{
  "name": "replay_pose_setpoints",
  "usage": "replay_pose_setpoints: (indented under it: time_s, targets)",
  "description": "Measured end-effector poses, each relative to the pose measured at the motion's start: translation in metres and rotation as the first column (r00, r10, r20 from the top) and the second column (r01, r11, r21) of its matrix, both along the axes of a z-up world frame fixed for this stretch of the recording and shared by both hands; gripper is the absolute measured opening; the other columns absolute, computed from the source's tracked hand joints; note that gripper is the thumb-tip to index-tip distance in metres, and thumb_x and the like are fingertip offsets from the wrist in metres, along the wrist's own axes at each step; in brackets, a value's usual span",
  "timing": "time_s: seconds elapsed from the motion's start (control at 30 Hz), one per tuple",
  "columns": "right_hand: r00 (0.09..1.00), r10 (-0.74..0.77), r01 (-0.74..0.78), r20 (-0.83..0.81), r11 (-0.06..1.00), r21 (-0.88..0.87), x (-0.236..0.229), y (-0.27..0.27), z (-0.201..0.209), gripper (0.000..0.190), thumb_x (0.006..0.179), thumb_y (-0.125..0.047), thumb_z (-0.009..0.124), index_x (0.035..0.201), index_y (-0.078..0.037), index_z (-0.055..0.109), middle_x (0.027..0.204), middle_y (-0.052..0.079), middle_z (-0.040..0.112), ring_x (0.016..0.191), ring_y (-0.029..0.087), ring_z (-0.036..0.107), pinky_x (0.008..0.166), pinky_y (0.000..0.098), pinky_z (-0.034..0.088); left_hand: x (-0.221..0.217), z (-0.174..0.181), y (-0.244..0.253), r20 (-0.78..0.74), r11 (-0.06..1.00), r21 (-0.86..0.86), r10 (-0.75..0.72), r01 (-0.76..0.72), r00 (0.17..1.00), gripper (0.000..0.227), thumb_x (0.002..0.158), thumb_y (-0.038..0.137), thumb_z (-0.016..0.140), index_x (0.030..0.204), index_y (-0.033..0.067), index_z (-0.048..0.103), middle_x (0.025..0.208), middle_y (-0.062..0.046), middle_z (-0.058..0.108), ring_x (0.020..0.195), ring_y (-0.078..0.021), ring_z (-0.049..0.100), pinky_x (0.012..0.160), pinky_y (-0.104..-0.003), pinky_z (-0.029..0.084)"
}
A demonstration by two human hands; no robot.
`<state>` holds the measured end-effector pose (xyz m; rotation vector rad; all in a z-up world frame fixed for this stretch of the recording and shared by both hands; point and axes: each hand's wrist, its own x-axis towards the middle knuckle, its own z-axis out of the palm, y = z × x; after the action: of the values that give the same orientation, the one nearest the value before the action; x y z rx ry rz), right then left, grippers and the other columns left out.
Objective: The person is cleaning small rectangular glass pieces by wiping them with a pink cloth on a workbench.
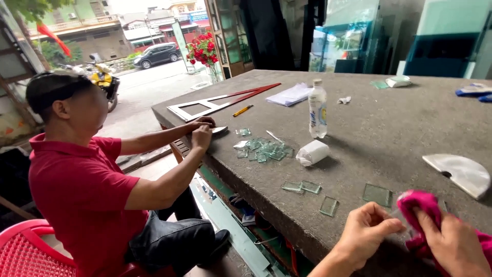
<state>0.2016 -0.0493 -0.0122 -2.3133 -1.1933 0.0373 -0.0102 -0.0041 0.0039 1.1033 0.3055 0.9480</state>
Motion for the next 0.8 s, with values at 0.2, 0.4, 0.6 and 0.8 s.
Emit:
replay_pose_setpoints:
  time_s: [0.2, 0.4, 0.6, 0.8]
  targets:
    - [0.904, 0.065, 0.032, -0.423, 0.976, 0.218, -0.045, -0.044, 0.083, 0.065, 0.113, -0.048, 0.063, 0.070, -0.004, 0.085, 0.059, 0.013, 0.073, 0.064, 0.025, 0.065, 0.069, 0.0435, 0.047, -0.021, 0.036, -0.013, -0.078, 0.994, 0.095, 0.053, -0.046, 0.996, 0.013, 0.094, 0.011, 0.083, 0.090, 0.0117, 0.071, 0.089, -0.003, 0.080, 0.086, -0.0082, 0.074, 0.089, -0.025, 0.059]
    - [0.461, 0.505, 0.085, -0.730, 0.793, 0.603, -0.079, -0.056, 0.090, 0.041, 0.107, -0.038, 0.066, 0.107, 0.000, 0.082, 0.113, 0.012, 0.085, 0.122, 0.022, 0.073, 0.120, 0.0419, 0.050, -0.020, 0.042, -0.014, -0.140, 0.989, 0.137, 0.076, -0.057, 0.987, 0.011, 0.097, 0.005, 0.084, 0.096, 0.0023, 0.074, 0.089, -0.011, 0.081, 0.086, -0.0144, 0.069, 0.084, -0.029, 0.054]
    - [0.454, 0.503, -0.189, -0.735, 0.861, 0.472, -0.042, -0.055, 0.071, 0.021, 0.097, -0.017, 0.087, 0.112, -0.004, 0.083, 0.103, 0.005, 0.085, 0.095, 0.019, 0.074, 0.097, 0.0393, 0.061, -0.017, 0.046, -0.016, -0.215, 0.984, 0.164, 0.110, -0.075, 0.970, 0.017, 0.099, 0.006, 0.084, 0.094, 0.0023, 0.068, 0.085, -0.011, 0.078, 0.082, -0.0153, 0.069, 0.081, -0.030, 0.056]
    - [0.421, 0.507, -0.102, -0.752, 0.850, 0.516, -0.050, -0.053, 0.089, 0.019, 0.091, -0.019, 0.093, 0.099, -0.007, 0.081, 0.094, 0.003, 0.085, 0.086, 0.014, 0.075, 0.088, 0.0320, 0.062, -0.018, 0.050, -0.022, -0.236, 0.977, 0.208, 0.089, -0.039, 0.968, 0.018, 0.100, 0.012, 0.084, 0.094, 0.0036, 0.070, 0.084, -0.010, 0.078, 0.081, -0.0129, 0.064, 0.076, -0.029, 0.054]
